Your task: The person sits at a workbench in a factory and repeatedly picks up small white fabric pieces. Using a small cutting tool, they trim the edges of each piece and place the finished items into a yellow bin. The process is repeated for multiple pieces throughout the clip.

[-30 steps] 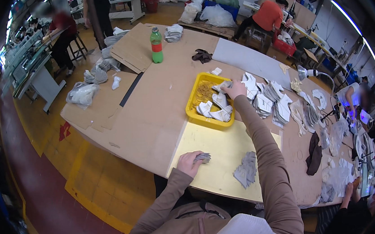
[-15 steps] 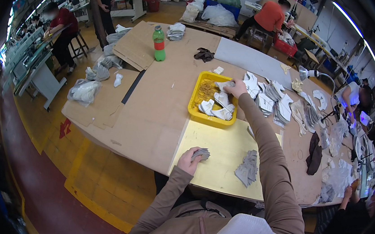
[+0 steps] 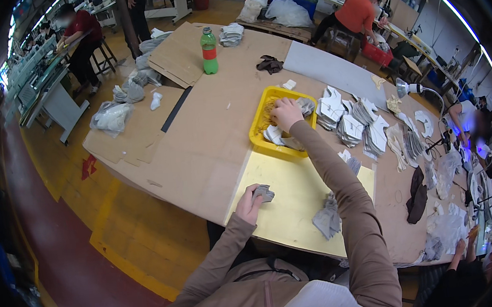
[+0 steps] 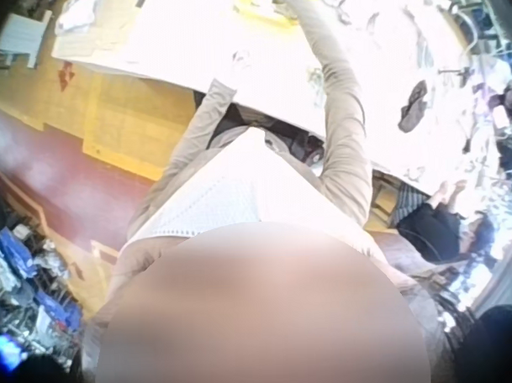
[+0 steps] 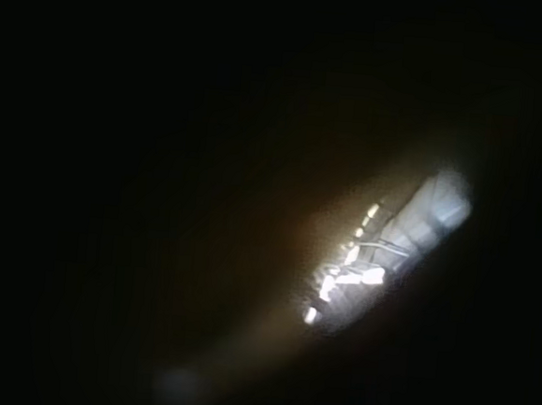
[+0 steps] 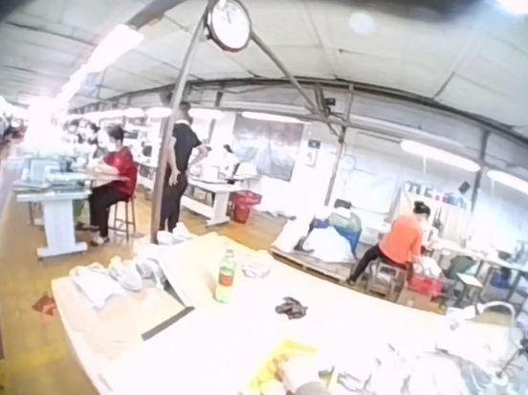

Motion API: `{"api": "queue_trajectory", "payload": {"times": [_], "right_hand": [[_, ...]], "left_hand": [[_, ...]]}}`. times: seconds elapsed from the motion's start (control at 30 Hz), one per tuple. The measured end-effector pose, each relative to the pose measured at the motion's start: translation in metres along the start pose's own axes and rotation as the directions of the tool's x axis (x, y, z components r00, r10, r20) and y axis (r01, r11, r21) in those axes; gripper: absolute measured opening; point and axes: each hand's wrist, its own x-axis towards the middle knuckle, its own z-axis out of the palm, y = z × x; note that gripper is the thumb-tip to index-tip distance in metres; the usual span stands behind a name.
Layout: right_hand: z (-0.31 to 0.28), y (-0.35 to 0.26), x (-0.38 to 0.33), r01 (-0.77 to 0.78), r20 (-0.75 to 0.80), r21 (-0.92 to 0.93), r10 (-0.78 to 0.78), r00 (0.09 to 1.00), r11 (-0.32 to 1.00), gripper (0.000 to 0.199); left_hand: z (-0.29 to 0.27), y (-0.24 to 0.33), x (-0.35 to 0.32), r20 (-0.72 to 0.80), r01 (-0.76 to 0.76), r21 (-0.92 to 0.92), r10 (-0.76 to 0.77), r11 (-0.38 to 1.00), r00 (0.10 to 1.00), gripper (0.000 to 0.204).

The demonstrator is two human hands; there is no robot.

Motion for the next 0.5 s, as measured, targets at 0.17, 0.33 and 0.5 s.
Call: {"api": "queue_trajectory", "payload": {"times": [0.17,0.33,0.5], "right_hand": [[0.006,-0.004,0.006,0.011,0.084,-0.091,-0.004,0.996,0.996,0.01],[-0.012,0.011,0.005,-0.192,0.105,0.313,0.167,0.98,0.93,0.007],[-0.034,0.023,-0.003,-0.492,0.276,0.65,0.423,0.863,0.579,0.015]], "left_hand": [[-0.005,-0.007,0.002,0.013,0.129,-0.321,-0.132,0.938,0.991,0.031],[-0.009,-0.012,0.003,0.078,0.22,-0.523,-0.211,0.824,0.974,0.035],[-0.012,-0.014,0.007,0.087,0.168,-0.657,-0.148,0.734,0.985,0.039]]}}
